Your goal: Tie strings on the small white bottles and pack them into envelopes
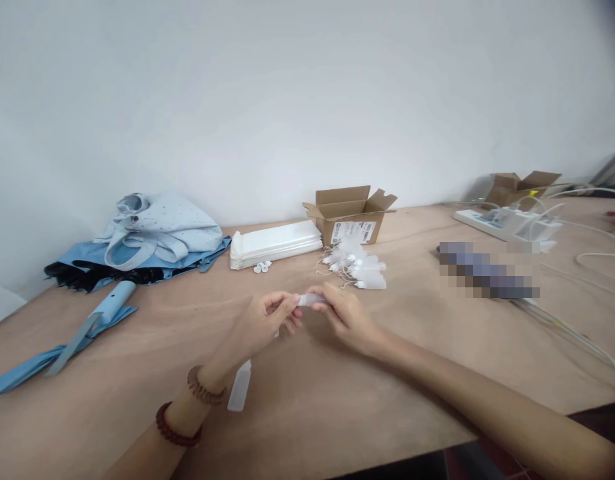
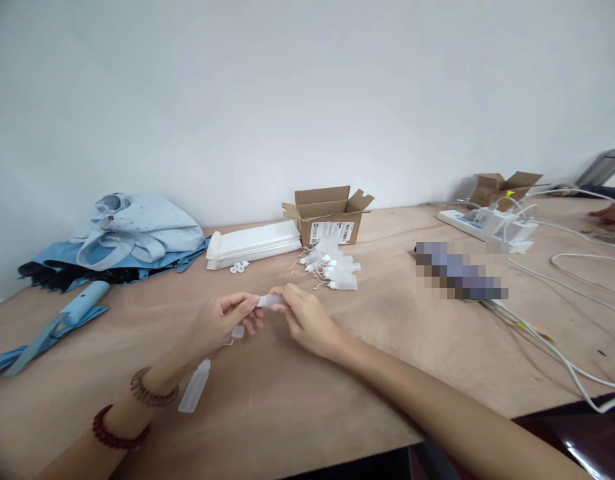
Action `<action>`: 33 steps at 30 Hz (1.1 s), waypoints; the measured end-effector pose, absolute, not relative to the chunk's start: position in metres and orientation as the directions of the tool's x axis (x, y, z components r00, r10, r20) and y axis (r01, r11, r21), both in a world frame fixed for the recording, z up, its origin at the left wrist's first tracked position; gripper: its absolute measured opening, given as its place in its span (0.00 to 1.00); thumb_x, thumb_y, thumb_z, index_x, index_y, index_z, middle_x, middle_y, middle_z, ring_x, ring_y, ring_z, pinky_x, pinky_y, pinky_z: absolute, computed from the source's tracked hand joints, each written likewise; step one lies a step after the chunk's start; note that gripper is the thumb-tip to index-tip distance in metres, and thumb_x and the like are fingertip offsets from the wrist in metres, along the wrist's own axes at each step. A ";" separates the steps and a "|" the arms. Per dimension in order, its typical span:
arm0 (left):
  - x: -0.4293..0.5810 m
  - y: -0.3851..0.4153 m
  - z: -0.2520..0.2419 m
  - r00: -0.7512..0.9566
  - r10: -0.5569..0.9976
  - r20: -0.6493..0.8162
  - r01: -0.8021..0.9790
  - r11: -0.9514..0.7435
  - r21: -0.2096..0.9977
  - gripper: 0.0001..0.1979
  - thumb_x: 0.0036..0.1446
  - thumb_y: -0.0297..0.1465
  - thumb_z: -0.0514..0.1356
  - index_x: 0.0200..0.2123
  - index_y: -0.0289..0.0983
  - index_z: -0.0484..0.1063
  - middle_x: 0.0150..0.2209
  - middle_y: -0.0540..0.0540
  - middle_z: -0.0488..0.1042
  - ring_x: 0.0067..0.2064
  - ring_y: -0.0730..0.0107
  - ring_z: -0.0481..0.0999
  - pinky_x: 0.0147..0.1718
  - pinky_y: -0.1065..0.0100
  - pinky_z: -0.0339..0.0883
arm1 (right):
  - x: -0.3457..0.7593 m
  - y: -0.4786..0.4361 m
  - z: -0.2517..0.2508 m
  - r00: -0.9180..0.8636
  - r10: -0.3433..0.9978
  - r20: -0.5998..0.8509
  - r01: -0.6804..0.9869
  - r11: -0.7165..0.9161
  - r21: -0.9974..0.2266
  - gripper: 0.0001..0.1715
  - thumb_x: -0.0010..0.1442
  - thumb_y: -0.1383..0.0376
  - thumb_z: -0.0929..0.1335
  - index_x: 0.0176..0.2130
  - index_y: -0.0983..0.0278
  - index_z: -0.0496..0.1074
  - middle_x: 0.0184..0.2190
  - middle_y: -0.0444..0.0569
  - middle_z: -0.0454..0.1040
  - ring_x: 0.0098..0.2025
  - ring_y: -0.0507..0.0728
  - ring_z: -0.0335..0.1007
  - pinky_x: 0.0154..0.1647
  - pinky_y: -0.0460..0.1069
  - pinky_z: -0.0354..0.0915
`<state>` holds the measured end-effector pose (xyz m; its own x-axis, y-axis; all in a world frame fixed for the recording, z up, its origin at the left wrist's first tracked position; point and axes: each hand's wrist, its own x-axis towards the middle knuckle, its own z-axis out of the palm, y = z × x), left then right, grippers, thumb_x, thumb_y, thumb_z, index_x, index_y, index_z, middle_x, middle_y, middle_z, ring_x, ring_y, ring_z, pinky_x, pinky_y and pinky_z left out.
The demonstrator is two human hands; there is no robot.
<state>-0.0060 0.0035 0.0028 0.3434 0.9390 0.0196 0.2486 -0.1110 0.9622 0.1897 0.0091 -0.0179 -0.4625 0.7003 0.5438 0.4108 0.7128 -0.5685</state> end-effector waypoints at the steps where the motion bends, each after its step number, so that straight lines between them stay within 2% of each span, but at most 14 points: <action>1: -0.006 0.004 0.002 0.351 0.936 0.011 0.241 -0.102 0.965 0.18 0.57 0.44 0.55 0.32 0.34 0.72 0.28 0.47 0.74 0.26 0.71 0.74 0.26 0.70 0.68 | 0.190 0.009 -0.018 -0.463 0.699 0.544 0.411 0.714 -0.568 0.12 0.66 0.64 0.58 0.45 0.64 0.66 0.36 0.52 0.72 0.37 0.56 0.68 0.38 0.50 0.63; 7: -0.006 0.002 0.001 0.363 0.932 0.014 0.287 -0.126 0.949 0.19 0.58 0.46 0.54 0.28 0.35 0.70 0.22 0.50 0.70 0.23 0.75 0.69 0.24 0.73 0.63 | 0.190 0.007 -0.016 -0.480 0.709 0.517 0.393 0.700 -0.596 0.13 0.66 0.62 0.58 0.45 0.64 0.67 0.38 0.52 0.74 0.39 0.56 0.69 0.40 0.50 0.63; 15: -0.005 -0.001 0.004 0.332 0.943 -0.008 0.336 -0.110 0.936 0.20 0.57 0.46 0.54 0.28 0.35 0.70 0.21 0.50 0.69 0.23 0.75 0.69 0.23 0.73 0.61 | 0.190 0.006 -0.013 -0.508 0.727 0.463 0.362 0.667 -0.651 0.17 0.67 0.58 0.56 0.42 0.64 0.67 0.38 0.52 0.74 0.39 0.55 0.69 0.40 0.49 0.62; 21: -0.004 -0.002 0.004 0.315 0.949 -0.007 0.368 -0.115 0.923 0.19 0.57 0.46 0.54 0.26 0.36 0.68 0.19 0.51 0.69 0.21 0.74 0.68 0.22 0.73 0.60 | 0.190 0.005 -0.012 -0.497 0.759 0.422 0.336 0.616 -0.712 0.18 0.67 0.57 0.57 0.36 0.64 0.67 0.34 0.48 0.73 0.36 0.54 0.67 0.39 0.49 0.59; 24: -0.002 -0.005 0.004 0.308 0.951 0.033 0.418 -0.166 0.893 0.18 0.58 0.45 0.54 0.28 0.36 0.69 0.20 0.51 0.69 0.21 0.74 0.67 0.21 0.73 0.59 | 0.190 0.006 -0.011 -0.458 0.834 0.309 0.307 0.474 -0.825 0.21 0.65 0.53 0.58 0.29 0.64 0.66 0.26 0.44 0.68 0.30 0.52 0.63 0.32 0.47 0.56; 28: -0.002 -0.007 0.005 0.332 0.934 0.136 0.446 -0.282 0.849 0.14 0.58 0.41 0.54 0.32 0.36 0.72 0.23 0.50 0.71 0.25 0.72 0.71 0.25 0.73 0.63 | 0.189 0.009 -0.012 -0.482 0.872 0.089 0.104 0.157 -0.982 0.25 0.59 0.47 0.62 0.22 0.63 0.59 0.17 0.38 0.52 0.20 0.48 0.47 0.21 0.45 0.45; 31: -0.003 -0.006 0.004 0.350 0.924 0.157 0.445 -0.311 0.840 0.14 0.58 0.40 0.55 0.34 0.36 0.73 0.23 0.49 0.72 0.26 0.71 0.72 0.27 0.72 0.64 | 0.188 0.010 -0.013 -0.554 0.830 -0.066 -0.051 -0.113 -0.992 0.24 0.56 0.46 0.65 0.24 0.64 0.61 0.16 0.35 0.46 0.17 0.46 0.37 0.18 0.46 0.37; 33: -0.003 -0.007 0.004 0.357 0.921 0.155 0.443 -0.314 0.840 0.13 0.58 0.40 0.55 0.34 0.37 0.74 0.24 0.49 0.74 0.27 0.70 0.73 0.28 0.72 0.65 | 0.188 0.010 -0.013 -0.583 0.804 -0.116 -0.099 -0.212 -0.972 0.23 0.55 0.47 0.66 0.26 0.64 0.64 0.16 0.34 0.45 0.17 0.46 0.34 0.18 0.46 0.35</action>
